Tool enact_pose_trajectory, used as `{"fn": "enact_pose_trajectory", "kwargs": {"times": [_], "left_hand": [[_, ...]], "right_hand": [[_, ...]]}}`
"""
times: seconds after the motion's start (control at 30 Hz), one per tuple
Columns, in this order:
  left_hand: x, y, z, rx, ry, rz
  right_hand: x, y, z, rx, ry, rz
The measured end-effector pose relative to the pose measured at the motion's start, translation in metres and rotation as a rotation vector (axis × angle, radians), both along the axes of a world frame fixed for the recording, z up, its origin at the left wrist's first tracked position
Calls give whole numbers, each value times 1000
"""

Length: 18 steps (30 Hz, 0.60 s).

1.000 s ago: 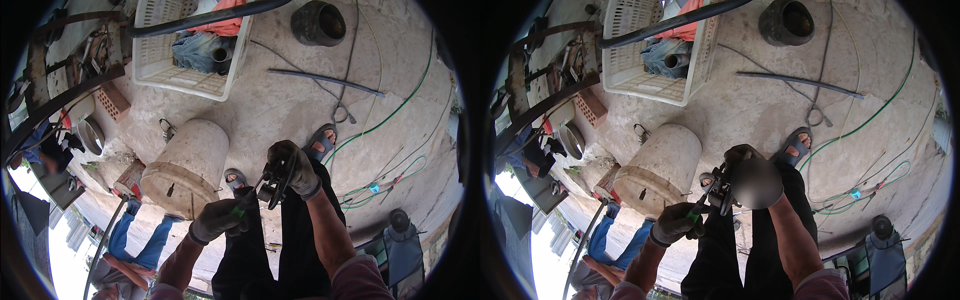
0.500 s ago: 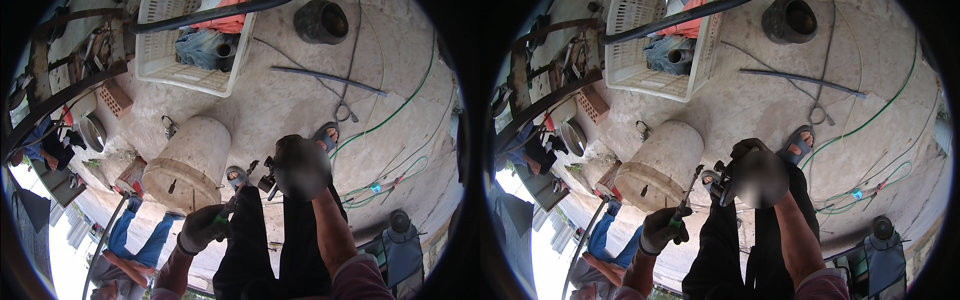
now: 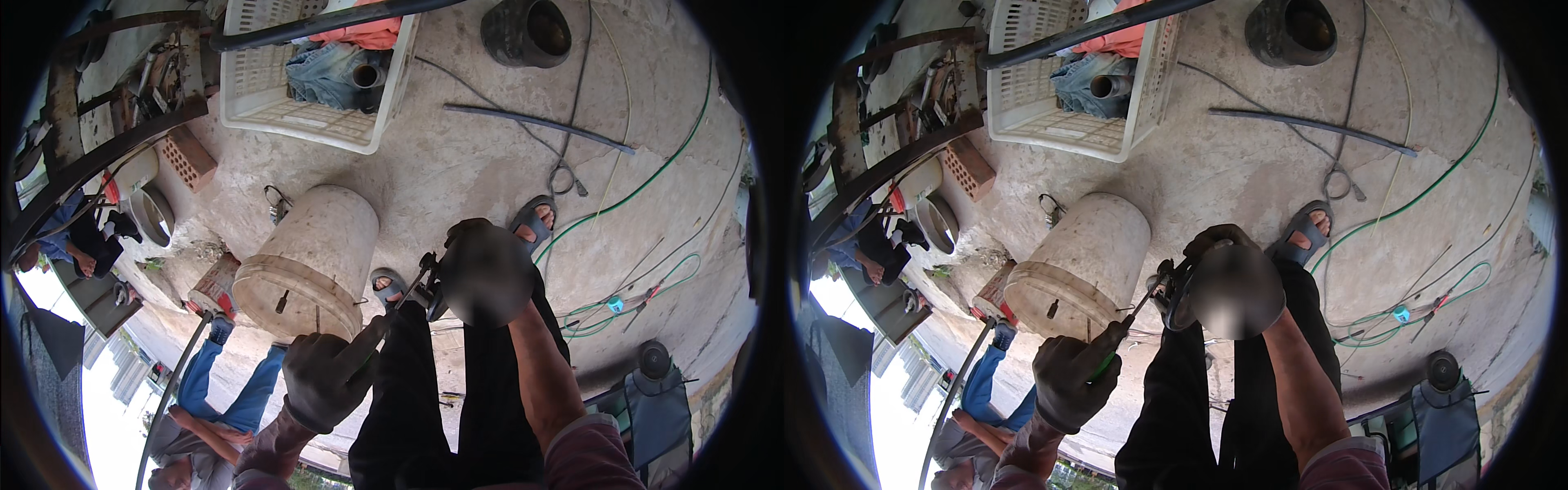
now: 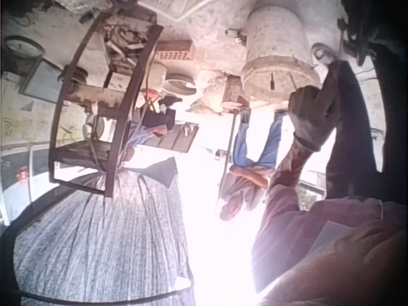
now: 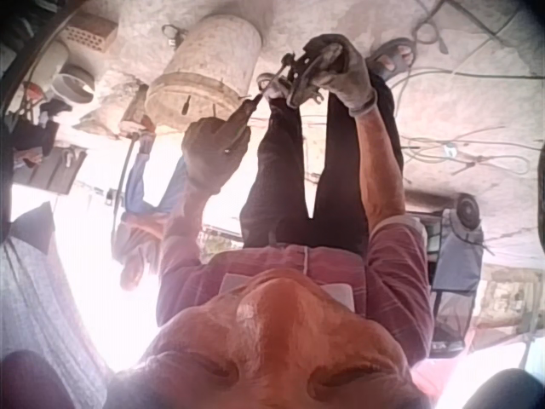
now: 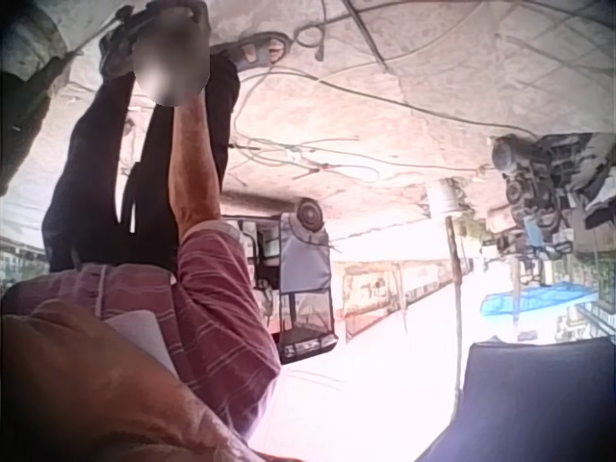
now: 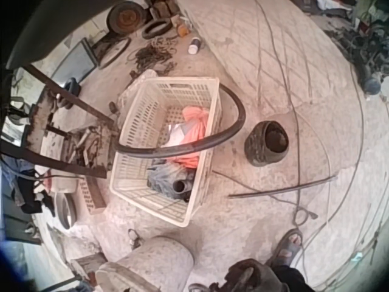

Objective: The person sits on the ground and uses a hammer, screwdriver, and pliers to disassemble and adjust a circular mechanical component. They repeatedly strike, pry, and rotate parts of the assembly while handling it with gloved hands.

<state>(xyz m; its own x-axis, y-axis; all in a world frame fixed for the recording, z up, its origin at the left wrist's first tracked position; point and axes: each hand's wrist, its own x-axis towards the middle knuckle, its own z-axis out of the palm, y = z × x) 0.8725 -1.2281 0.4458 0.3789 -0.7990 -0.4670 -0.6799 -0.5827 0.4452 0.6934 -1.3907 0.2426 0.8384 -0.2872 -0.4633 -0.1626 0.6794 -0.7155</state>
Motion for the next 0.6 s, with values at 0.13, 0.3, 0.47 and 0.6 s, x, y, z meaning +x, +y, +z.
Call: {"fn": "enact_pose_trajectory", "kwargs": {"times": [0.13, 0.3, 0.47, 0.6], "left_hand": [[4, 1, 4, -54, -108, -80], [9, 1, 4, -76, -107, -126], [14, 8, 9, -76, -52, -63], [12, 5, 15, -114, -17, 86]], "right_hand": [[-1, 4, -8, 44, -105, -38], [-19, 22, -38, 416, -388, -93], [0, 8, -22, -100, -134, 13], [13, -3, -6, 33, 17, -42]]}}
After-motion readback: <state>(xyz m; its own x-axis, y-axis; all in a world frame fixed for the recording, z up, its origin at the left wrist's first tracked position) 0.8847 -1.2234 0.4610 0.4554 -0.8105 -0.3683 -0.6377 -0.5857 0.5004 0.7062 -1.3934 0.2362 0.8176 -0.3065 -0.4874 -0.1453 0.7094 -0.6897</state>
